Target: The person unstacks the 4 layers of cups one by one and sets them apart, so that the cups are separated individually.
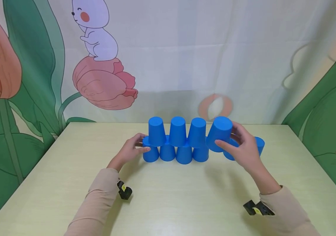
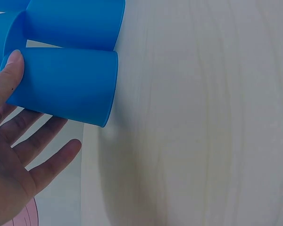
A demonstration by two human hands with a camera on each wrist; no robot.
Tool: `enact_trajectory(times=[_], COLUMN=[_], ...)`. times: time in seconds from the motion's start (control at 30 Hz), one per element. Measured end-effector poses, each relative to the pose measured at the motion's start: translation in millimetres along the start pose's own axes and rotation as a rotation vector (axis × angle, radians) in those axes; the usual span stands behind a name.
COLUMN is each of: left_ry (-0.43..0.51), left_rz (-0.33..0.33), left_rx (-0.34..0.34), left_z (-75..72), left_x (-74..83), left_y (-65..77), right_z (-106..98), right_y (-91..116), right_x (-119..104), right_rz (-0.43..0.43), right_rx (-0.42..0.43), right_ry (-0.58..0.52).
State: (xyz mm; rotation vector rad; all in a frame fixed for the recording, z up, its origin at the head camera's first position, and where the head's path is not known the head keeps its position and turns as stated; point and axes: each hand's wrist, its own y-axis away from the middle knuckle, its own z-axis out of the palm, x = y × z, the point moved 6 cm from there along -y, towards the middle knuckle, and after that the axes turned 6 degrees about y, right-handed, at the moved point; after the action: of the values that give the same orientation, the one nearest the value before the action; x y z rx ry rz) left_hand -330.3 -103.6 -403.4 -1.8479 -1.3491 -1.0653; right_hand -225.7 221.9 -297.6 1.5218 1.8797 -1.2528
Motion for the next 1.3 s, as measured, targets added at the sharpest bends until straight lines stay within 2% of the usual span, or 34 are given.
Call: enact_trajectory(times=[0.2,0.5,0.67,0.97,1.07,1.2,1.3], left_ry=[0.0,0.0,-0.004,0.006,0.004,0.004,0.003], left_rz=[-0.001,-0.002,0.001,0.0,0.001,0.003,0.001], left_rx=[0.001,-0.001,-0.002,-0.005,-0.003,-0.003,-0.002], left_z=[-0.1,-0.3,-0.5,0.5,0.4,0.3,-0.1], left_x=[-0.5,-1.6,-1.6,-1.7,-1.5,-1.2,-1.2], left_y=[0.0,-0.1,0.2,-0.9,-0.8,-0.6,-0.5], right_z=[-8.8,-21.1,-28.3,-44.2,-50.1,-58.2,-63.2], right_y=[5.3,9.6,12.8,14.9,11.1,2.3,-1.3], right_x=[11.2,40.4,40.4,58.6,92.2,171.6,213.9], right_rz=[-0.005,0.007,0.022,0.023,0.016,0.01,0.01], right_rx=[0.015,0.055,0.031,0.012,0.021,0.05,0.071], right_ry=[0.022,0.061,0.105,0.204,0.194,0.225,0.255])
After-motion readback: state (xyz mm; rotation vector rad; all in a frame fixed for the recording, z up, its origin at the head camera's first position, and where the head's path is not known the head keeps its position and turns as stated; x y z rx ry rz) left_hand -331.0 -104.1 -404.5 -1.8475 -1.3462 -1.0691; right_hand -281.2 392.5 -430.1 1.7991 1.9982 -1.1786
